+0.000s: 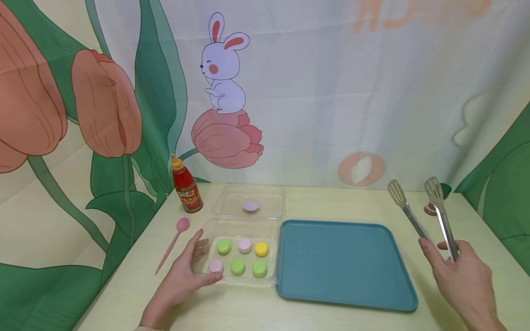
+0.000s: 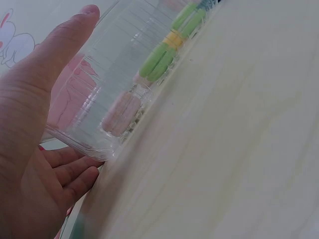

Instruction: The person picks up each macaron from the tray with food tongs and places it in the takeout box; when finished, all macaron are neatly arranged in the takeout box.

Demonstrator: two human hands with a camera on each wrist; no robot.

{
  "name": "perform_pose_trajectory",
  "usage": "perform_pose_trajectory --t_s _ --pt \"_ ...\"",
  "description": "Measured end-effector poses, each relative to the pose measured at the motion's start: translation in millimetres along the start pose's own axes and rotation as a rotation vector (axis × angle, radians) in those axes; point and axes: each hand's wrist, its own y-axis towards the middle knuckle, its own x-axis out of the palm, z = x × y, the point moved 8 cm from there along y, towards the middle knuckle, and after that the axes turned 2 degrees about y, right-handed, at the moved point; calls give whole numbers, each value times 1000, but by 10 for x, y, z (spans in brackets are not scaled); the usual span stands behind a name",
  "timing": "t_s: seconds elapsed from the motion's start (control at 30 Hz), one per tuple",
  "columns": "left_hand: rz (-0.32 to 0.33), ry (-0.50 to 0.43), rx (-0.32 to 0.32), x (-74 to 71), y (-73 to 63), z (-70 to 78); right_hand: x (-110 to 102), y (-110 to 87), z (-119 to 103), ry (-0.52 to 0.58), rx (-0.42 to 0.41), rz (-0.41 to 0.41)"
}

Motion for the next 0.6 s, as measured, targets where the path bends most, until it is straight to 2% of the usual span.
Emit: perform_pose_trajectory --t_s 0.2,0.3,0.4,0.6 --pt "-2 -4 -4 4 4 5 34 -43 403 29 202 -10" --pt "-7 2 -16 9 11 3 66 -86 562 29 256 10" --pt "-6 2 -21 8 12 2 104 -101 640 22 251 46" --pt "-5 -5 -14 -2 -1 6 172 -79 636 -27 172 103"
